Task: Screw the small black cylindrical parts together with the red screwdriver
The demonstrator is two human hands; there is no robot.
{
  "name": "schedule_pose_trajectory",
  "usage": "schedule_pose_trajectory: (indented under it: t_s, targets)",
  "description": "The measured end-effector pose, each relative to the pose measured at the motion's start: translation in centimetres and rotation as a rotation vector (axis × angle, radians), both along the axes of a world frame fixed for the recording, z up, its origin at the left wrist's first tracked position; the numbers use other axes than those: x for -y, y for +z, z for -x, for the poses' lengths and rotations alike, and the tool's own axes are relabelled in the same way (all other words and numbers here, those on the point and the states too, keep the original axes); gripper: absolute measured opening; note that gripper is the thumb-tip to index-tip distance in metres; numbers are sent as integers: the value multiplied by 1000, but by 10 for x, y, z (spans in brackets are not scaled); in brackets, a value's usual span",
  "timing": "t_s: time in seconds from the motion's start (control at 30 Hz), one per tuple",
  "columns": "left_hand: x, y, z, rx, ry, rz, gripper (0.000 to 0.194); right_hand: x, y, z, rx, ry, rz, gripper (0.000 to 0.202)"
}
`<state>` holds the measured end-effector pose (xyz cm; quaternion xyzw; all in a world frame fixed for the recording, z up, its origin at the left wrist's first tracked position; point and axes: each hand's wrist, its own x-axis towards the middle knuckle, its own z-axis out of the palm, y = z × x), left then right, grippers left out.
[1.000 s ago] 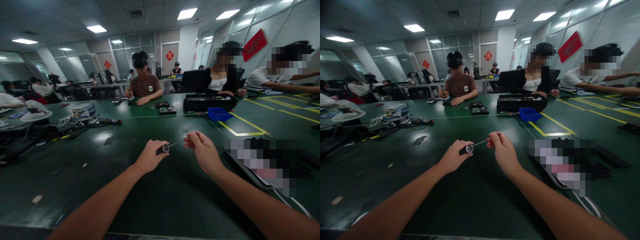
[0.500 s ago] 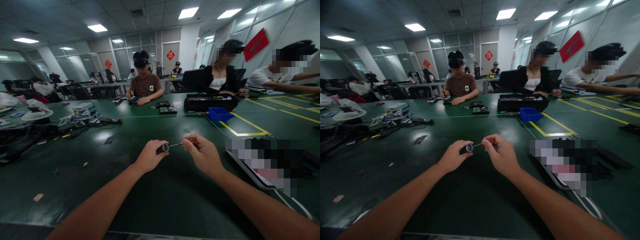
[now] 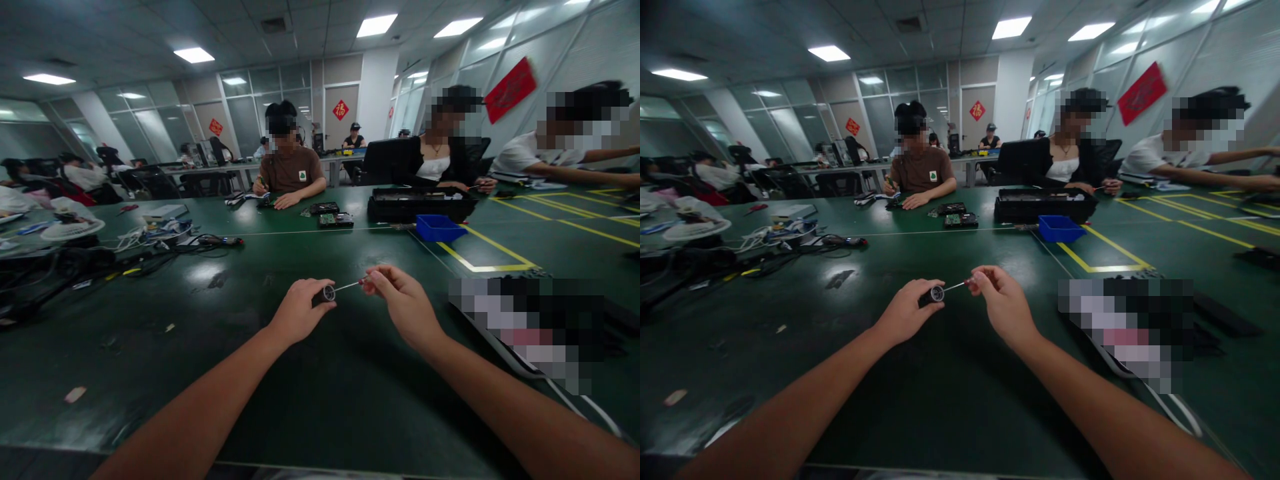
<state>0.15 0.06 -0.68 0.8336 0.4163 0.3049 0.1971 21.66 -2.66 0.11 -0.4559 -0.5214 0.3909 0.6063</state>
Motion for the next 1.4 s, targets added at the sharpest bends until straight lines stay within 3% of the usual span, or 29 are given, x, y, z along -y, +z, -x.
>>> schedule_pose_trajectory:
  t_s: [0.1, 0.17, 0.23, 0.4, 0.57, 0.9, 1.07, 1.17, 1.3, 1.4]
  targets:
    - [0, 2, 1, 23, -72, -14, 38, -5, 0, -2, -281, 46, 168, 27]
    - [0, 4, 1, 5, -123, -24, 37, -7, 2, -3, -418, 165, 292, 26]
    - [1, 4, 1, -25, -131, -20, 36, -8, 3, -4, -431, 170, 268, 25]
    - [0, 1, 1, -37, -75, 9, 41, -5, 2, -4, -127, -39, 43, 28]
    - [0, 0, 2, -16, -48, 10, 41, 3, 3, -2, 178, -85, -110, 27]
    - [1, 1, 1, -37, -37, 31, 40, 13, 9, -2, 437, -66, -118, 27]
    - [1, -1, 1, -15, -33, 11, 37, 19, 14, -3, 567, -37, -212, 19]
    - [1, -1, 0, -2, -37, 3, 36, 22, 15, -2, 604, -11, -206, 20]
    - [2, 0, -1, -1, -63, -2, 36, 23, 15, 0, 636, -78, -160, 31]
    - [2, 0, -1, 3, -54, -5, 36, 22, 10, 2, 546, -93, -169, 25]
